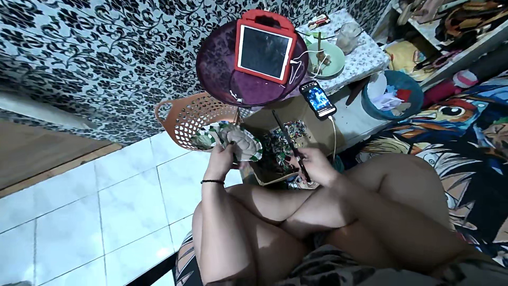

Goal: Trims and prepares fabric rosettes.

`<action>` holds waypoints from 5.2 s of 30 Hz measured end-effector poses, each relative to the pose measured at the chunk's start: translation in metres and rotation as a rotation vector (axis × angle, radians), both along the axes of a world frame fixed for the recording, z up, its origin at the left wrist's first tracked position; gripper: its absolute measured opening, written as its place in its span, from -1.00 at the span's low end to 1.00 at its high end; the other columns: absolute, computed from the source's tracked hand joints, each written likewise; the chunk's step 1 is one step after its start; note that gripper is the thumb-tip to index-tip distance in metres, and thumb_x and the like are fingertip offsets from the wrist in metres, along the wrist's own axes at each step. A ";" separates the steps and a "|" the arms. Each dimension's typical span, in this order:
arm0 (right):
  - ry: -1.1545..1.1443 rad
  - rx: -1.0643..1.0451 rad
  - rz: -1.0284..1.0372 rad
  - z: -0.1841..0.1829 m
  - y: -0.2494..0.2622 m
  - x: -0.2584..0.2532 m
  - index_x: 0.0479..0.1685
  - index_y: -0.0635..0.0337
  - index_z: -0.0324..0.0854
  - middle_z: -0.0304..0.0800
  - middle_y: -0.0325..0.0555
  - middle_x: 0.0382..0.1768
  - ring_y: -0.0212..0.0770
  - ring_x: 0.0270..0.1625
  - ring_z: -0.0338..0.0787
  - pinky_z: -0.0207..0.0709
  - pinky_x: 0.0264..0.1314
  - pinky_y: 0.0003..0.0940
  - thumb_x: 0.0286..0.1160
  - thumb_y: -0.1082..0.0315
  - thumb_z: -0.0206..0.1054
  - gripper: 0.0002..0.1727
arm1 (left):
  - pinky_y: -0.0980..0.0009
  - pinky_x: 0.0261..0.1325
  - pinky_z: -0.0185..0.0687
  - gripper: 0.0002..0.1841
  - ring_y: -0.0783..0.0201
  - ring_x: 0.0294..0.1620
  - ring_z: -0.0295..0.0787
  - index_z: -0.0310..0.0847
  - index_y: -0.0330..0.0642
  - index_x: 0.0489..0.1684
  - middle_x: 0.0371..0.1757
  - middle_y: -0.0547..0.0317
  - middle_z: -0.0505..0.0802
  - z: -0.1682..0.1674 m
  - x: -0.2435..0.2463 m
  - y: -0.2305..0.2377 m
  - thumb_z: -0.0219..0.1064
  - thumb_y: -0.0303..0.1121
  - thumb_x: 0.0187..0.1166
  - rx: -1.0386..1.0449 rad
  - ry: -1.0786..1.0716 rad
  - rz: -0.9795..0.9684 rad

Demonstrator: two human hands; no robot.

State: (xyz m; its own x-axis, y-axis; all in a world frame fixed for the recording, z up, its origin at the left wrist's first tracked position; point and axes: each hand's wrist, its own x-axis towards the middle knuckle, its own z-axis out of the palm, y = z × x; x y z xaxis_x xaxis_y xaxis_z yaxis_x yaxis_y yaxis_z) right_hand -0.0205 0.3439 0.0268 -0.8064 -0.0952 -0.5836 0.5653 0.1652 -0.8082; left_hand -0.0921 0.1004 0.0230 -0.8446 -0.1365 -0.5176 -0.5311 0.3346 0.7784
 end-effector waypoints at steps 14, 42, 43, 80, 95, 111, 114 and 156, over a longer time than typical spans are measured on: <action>0.008 -0.068 -0.082 0.018 0.025 -0.007 0.10 0.35 0.58 0.59 -0.11 -0.44 -0.36 -0.65 0.61 0.64 -0.55 -0.49 0.82 0.23 0.16 -0.69 | 0.09 0.01 0.84 -0.45 0.02 0.01 0.87 0.17 -0.29 0.66 0.39 -0.22 0.64 -0.016 -0.016 -0.040 -0.02 -0.06 0.89 0.084 0.137 0.227; -0.223 0.736 0.510 0.050 0.117 -0.038 0.04 0.26 0.68 0.77 0.14 -0.02 0.12 0.13 0.77 0.59 0.11 0.17 0.56 0.05 0.42 -0.59 | -0.30 0.41 0.53 -0.23 -0.35 0.48 0.58 0.35 -0.39 0.60 0.52 -0.42 0.58 -0.216 -0.056 0.155 0.55 -0.16 0.44 -0.857 -0.407 -0.775; -0.217 0.729 0.512 0.051 0.116 -0.039 0.02 0.26 0.67 0.76 0.14 -0.03 0.11 0.12 0.77 0.59 0.11 0.16 0.56 0.06 0.42 -0.60 | -0.30 0.41 0.53 -0.31 -0.33 0.48 0.59 0.44 -0.36 0.54 0.49 -0.38 0.62 -0.214 -0.056 0.155 0.52 -0.15 0.47 -0.863 -0.411 -0.793; 0.001 -0.249 0.016 0.016 0.029 0.005 0.12 0.39 0.50 0.58 -0.12 -0.46 -0.33 -0.65 0.64 0.75 -0.45 -0.41 0.74 0.25 0.28 -0.69 | 0.02 -0.06 0.62 -0.76 0.15 -0.30 0.71 0.76 -0.38 -0.23 -0.31 -0.06 0.82 -0.041 -0.023 0.065 0.41 -0.31 0.60 -0.222 0.243 -0.138; -0.245 -0.645 -0.016 -0.038 -0.040 0.051 0.46 0.24 0.18 0.53 -0.15 -0.19 -0.27 -0.24 0.74 0.74 0.04 -0.29 0.85 0.10 0.03 -0.55 | 0.36 -0.06 0.82 -0.69 0.36 -0.26 0.82 0.62 -0.37 0.28 -0.13 0.00 0.83 -0.050 -0.039 0.091 0.34 -0.53 0.61 0.279 0.284 0.129; -0.108 -0.525 -0.123 -0.029 -0.034 0.032 0.57 0.33 0.23 0.53 -0.12 -0.17 -0.31 -0.27 0.71 0.72 -0.08 -0.39 0.85 0.14 0.02 -0.49 | 0.34 -0.03 0.86 -0.94 0.33 -0.32 0.85 0.52 -0.25 -0.04 -0.30 0.19 0.83 -0.047 -0.028 0.109 0.14 -0.54 0.74 0.614 0.250 0.307; -0.170 -0.436 -0.123 -0.026 -0.030 0.025 0.49 0.32 0.34 0.59 -0.08 -0.17 -0.27 -0.30 0.72 0.73 -0.12 -0.36 0.85 0.08 0.09 -0.49 | 0.36 -0.05 0.86 -0.94 0.34 -0.31 0.85 0.51 -0.25 -0.04 -0.28 0.21 0.81 -0.042 -0.032 0.101 0.13 -0.52 0.75 0.606 0.278 0.335; -0.357 0.078 0.187 -0.110 -0.017 -0.083 0.50 0.27 0.44 0.64 -0.10 -0.36 -0.38 -0.64 0.58 0.57 -0.57 -0.47 0.84 0.27 0.05 -0.60 | 0.34 -0.10 0.84 -0.92 0.33 -0.36 0.79 0.51 -0.33 0.00 -0.26 0.12 0.76 -0.059 -0.060 0.069 0.18 -0.51 0.72 0.641 0.210 0.382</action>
State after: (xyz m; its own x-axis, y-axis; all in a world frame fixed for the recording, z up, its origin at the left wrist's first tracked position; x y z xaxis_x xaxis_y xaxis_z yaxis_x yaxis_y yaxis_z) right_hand -0.1031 0.3270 -0.0835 -0.5252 -0.1656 -0.8347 0.7623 0.3444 -0.5480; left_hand -0.1517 0.1697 -0.0363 -0.8885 -0.1655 -0.4281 -0.3391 -0.3917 0.8553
